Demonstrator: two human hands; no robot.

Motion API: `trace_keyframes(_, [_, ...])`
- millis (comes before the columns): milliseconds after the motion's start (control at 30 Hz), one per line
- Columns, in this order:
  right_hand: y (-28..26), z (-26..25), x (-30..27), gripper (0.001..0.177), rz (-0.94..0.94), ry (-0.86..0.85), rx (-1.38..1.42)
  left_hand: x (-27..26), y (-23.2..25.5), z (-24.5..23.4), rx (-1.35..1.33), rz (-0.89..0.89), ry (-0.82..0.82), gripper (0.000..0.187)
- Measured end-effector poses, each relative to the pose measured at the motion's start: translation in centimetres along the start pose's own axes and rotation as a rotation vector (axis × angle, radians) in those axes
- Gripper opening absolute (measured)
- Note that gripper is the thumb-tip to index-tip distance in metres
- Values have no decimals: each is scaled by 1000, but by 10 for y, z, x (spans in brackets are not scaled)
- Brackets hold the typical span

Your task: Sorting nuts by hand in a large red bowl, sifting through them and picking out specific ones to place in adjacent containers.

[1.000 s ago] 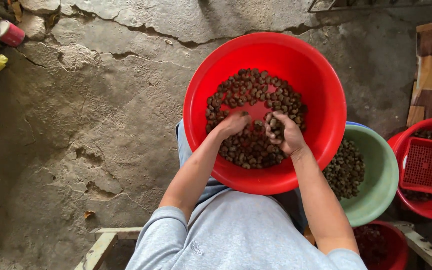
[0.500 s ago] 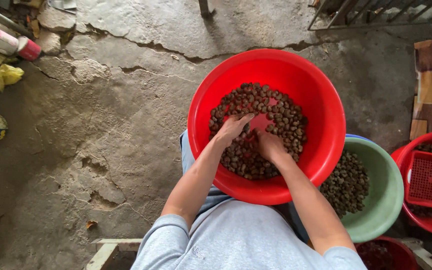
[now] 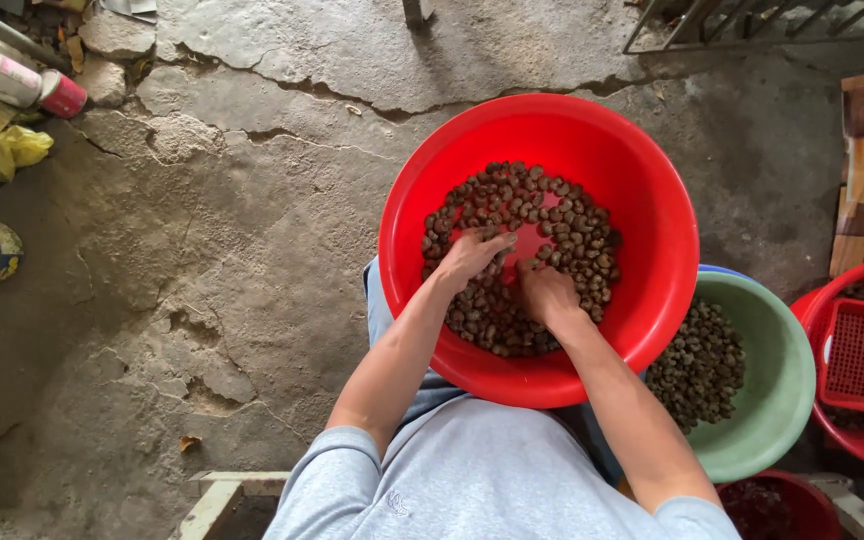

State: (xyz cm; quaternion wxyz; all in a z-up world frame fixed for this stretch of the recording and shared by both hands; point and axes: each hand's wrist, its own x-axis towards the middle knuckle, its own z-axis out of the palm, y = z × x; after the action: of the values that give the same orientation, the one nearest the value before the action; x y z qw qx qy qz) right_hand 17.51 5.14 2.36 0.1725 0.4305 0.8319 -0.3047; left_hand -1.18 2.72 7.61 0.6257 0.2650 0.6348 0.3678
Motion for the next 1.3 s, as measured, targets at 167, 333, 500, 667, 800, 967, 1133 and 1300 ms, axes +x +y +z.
trace_keyframes(167, [23,37,22,55,33,41,-73,5,-4,1,18,30,-64,33])
trace_keyframes(333, [21,28,17,50,65,37,-72,11,-17,-1,18,50,-89,33])
trace_keyframes(500, [-43,-63,-44,44,149,98,873,30,-29,-4,36,64,99,38])
trace_keyframes(667, [-28,-34,-10,28,314,117,1770,-11,9,28,-100,275,235,22])
trace_keyframes(800, [-40,-28,-11,34,275,133,2060,-34,18,53,62,508,201,21])
trace_keyframes(967, [-4,3,15,29,155,149,2151,-49,16,59,223,659,235,17])
trace_keyframes(1133, [-4,-26,-6,37,276,294,2219,-51,19,41,253,867,334,13])
trace_keyframes(1300, [8,-60,-43,43,315,464,2207,-37,-31,6,981,458,105,28])
